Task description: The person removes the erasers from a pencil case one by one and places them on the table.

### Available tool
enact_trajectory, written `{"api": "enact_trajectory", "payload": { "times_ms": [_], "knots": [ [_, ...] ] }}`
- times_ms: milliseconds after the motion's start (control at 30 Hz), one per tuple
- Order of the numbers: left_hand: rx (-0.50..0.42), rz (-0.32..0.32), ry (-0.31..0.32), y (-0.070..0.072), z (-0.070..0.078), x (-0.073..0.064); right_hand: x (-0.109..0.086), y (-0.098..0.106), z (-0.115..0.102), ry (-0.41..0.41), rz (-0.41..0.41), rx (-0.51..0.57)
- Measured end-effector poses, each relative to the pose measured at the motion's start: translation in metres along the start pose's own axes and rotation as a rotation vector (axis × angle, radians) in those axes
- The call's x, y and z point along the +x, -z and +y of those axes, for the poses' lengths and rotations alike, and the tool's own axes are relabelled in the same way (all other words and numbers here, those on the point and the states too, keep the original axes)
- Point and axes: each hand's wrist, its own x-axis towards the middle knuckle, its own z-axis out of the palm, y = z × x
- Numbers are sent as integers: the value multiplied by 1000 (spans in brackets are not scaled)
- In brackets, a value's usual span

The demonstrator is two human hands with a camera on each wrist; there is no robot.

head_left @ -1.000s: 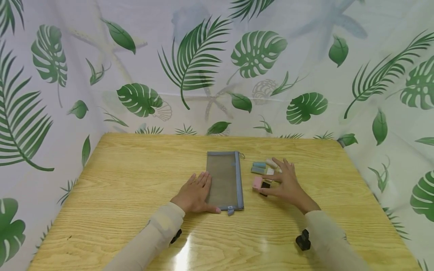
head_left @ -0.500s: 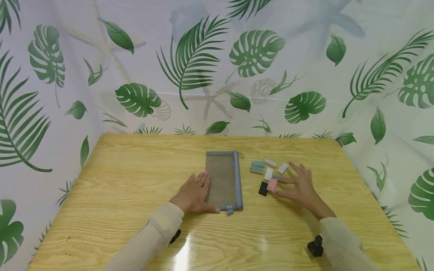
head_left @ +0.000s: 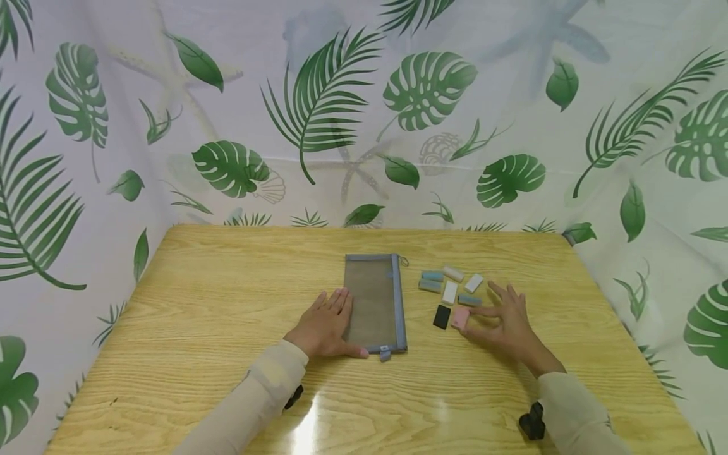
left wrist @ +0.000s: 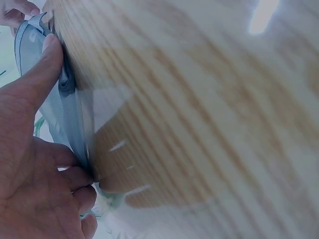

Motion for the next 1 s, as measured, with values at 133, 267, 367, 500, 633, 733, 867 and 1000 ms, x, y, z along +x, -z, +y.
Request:
{"api": "enact_trajectory", "payload": {
  "times_ms": [133,267,367,500,633,733,867,1000],
  "knots": [
    [-6,0,-1,2,1,-1,-2,-1,-1,-1,1,-12],
    [-9,-5,-2,3,1,-1,-4,-2,-1,-5,3,-12],
    [-13,-4,-3,3,1,-1,-5,-2,0,-8,0,-12],
    [-11,-4,-4,3,1,-2,-6,-1,0,-20,-12,-13],
    [-15,2,-12,3,1,-2,-7,-2,2,-27,-18,-36],
    [-17,5,-19,2,0,-1,-9,-2,2,-10,5,-39],
    [-15,10,-27,0,-1,-1,-9,0,1,34,128,1],
    [-27,18,-35,0,-1,-2,-4,6,-3,45,280,53]
  ]
}}
